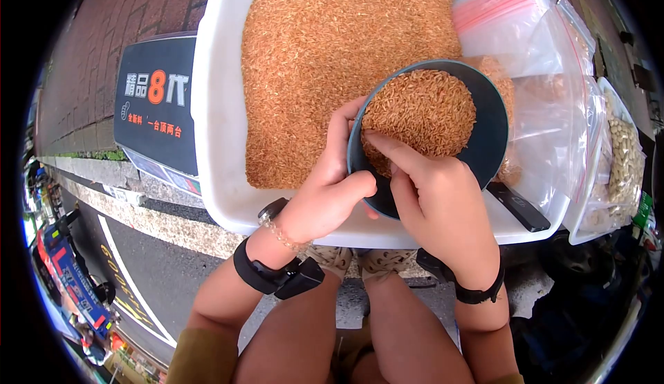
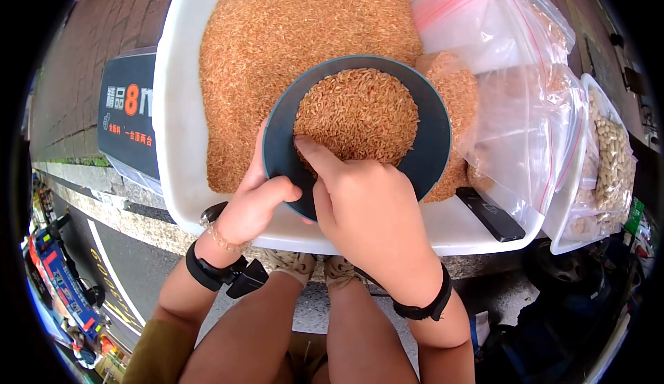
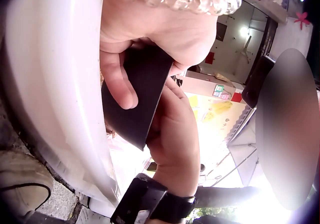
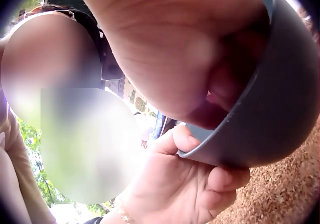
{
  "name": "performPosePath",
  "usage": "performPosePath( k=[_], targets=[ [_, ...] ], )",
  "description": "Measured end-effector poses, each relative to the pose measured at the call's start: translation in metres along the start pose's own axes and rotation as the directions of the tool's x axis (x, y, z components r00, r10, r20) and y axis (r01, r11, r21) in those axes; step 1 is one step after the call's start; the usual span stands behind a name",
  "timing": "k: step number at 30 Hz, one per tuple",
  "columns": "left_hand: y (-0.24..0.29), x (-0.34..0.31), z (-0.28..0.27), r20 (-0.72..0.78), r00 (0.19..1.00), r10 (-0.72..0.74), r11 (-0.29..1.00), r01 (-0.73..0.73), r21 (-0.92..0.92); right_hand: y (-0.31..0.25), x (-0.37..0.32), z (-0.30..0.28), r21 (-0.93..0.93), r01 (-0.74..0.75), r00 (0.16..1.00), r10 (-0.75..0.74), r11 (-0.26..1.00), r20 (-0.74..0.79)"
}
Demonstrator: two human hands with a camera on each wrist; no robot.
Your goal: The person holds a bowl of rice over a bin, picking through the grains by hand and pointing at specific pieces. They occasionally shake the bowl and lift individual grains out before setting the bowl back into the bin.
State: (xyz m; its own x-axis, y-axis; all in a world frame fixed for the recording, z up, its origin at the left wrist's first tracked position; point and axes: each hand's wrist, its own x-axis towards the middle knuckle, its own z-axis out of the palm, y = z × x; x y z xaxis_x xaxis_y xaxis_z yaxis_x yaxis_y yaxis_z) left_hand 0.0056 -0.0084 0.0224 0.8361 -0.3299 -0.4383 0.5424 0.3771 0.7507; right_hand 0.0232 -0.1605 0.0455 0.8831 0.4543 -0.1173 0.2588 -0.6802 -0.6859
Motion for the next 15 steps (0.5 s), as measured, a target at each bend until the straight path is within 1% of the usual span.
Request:
performPosePath(
  k=[1, 2, 3, 4, 5, 7, 9, 11, 12, 13, 15],
  targets=[
    [0.0, 0.0, -0.001, -0.001, 1.0, 0.0, 1.0, 0.0, 0.0, 0.002, 0.0, 0.0, 0.029, 0.054, 0.999, -0.054, 0.998, -0.007],
    [-0.001, 0.0, -0.002, 0.015, 1.0, 0.009, 1.0, -0.009, 0.006, -0.001, 0.0, -0.003, 0.029, 0.054, 0.999, -0.054, 0.998, -0.006],
    [-0.001, 0.0, -0.003, 0.032, 0.999, 0.018, 1.0, -0.019, 0.011, -0.006, 0.001, -0.008, 0.006, -0.071, 0.996, 0.071, 0.997, -0.056],
    [0.0, 0.0, -0.002, 0.032, 0.999, 0.019, 1.0, -0.019, 0.011, -0.01, 0.002, -0.011, -0.011, -0.195, 0.975, 0.193, 0.981, -0.107],
    [0.0, 0.0, -0.001, 0.027, 1.0, 0.007, 1.0, -0.007, 0.01, -0.011, 0.003, -0.011, -0.011, -0.194, 0.975, 0.192, 0.981, -0.108],
    [0.001, 0.0, -0.001, 0.022, 1.0, -0.005, 1.0, 0.005, 0.009, -0.012, 0.005, -0.011, 0.008, -0.276, 0.934, 0.27, 0.961, -0.235],
    [0.0, 0.0, 0.0, 0.016, 1.0, 0.004, 1.0, -0.004, 0.013, -0.009, 0.006, -0.007, 0.003, -0.266, 0.936, 0.259, 0.964, -0.237],
    [-0.001, 0.0, -0.002, 0.036, 0.999, 0.011, 1.0, -0.012, 0.01, -0.003, 0.004, -0.001, -0.052, -0.1, 0.986, 0.092, 0.994, -0.14],
    [-0.002, 0.0, -0.003, 0.056, 0.998, 0.018, 1.0, -0.018, 0.007, 0.001, 0.003, 0.003, -0.073, -0.003, 0.995, -0.004, 0.997, -0.103],
    [-0.002, 0.0, -0.003, 0.056, 0.998, 0.018, 1.0, -0.018, 0.007, 0.003, 0.002, 0.004, -0.072, -0.004, 0.995, -0.004, 0.997, -0.102],
    [-0.001, 0.0, -0.002, 0.045, 0.999, 0.001, 1.0, -0.002, 0.024, 0.007, 0.001, 0.004, -0.047, 0.078, 0.993, -0.082, 0.996, -0.082]
  ],
)
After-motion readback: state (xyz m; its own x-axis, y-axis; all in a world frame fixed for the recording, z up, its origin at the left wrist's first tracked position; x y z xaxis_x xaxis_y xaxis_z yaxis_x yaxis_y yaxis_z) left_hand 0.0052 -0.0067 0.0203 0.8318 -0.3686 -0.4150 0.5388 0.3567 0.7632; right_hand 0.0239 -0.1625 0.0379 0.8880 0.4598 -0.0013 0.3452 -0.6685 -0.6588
